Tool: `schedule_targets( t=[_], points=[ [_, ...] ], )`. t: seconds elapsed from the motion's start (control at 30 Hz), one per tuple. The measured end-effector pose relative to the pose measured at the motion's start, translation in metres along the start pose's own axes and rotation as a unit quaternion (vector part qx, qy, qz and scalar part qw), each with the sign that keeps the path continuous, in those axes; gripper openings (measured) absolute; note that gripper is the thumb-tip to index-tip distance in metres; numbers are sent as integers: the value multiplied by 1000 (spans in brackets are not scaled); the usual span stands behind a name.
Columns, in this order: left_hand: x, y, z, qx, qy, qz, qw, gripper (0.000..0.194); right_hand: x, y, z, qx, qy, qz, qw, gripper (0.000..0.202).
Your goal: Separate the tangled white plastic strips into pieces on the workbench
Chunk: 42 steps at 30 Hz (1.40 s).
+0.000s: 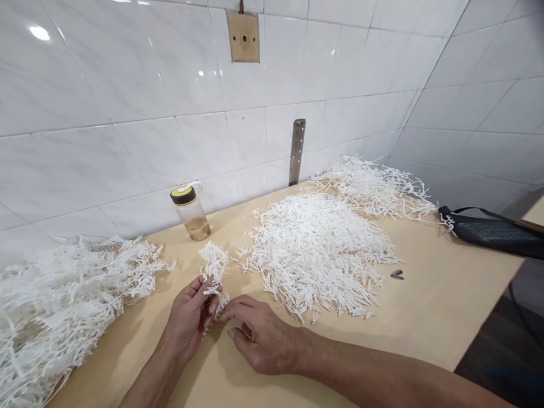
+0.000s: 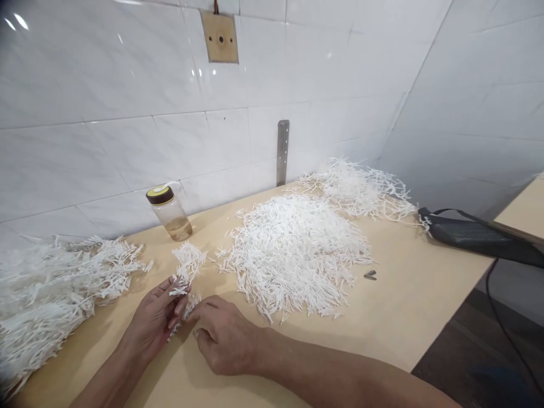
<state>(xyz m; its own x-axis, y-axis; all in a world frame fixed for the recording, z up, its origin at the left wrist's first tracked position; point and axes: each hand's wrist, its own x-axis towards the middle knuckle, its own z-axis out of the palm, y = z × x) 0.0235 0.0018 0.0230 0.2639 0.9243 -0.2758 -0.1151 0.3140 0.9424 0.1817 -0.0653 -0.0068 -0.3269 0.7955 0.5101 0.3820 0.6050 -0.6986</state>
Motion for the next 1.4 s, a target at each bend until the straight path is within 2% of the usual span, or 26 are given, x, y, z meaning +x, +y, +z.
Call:
schedule_targets(
  t=[0.13, 0.23, 0.37, 0.53, 0.7, 0.8, 0.97, 1.13, 1.23, 1.4],
  points=[
    [3, -3, -2, 12, -8, -9, 1000, 43, 6, 25, -15, -49, 105, 72, 991, 30],
    [3, -6, -3, 28, -14, -12, 999, 43, 9, 29, -29, -58, 159, 47, 984, 30],
    [3, -11, -1, 48, -30, 6, 998, 42, 9, 23, -34, -26, 131, -15, 991, 30],
    [2, -23, 5, 114, 22, 71, 991, 42, 8, 23, -33, -33, 96, 12, 995, 23],
    [-2, -32, 12, 159, 71, 153, 973, 37, 9, 18, -33, -39, 80, 7, 996, 24],
    [-6, -31, 14, 181, 78, 159, 967, 35, 10, 21, -31, -41, 78, 13, 996, 23],
    [-10, -27, 15, 190, 74, 146, 968, 33, 11, 33, -28, -14, 110, 121, 986, 19],
    [-11, -29, 13, 186, 53, 147, 970, 31, 12, 28, -28, 111, 111, 237, 959, 20],
    [-12, -29, 11, 185, 33, 155, 970, 32, 13, 17, -30, 150, 117, 253, 949, 24],
    [-15, -27, 12, 200, 23, 162, 966, 31, 16, 10, -33, 92, 120, 226, 962, 28]
  ],
)
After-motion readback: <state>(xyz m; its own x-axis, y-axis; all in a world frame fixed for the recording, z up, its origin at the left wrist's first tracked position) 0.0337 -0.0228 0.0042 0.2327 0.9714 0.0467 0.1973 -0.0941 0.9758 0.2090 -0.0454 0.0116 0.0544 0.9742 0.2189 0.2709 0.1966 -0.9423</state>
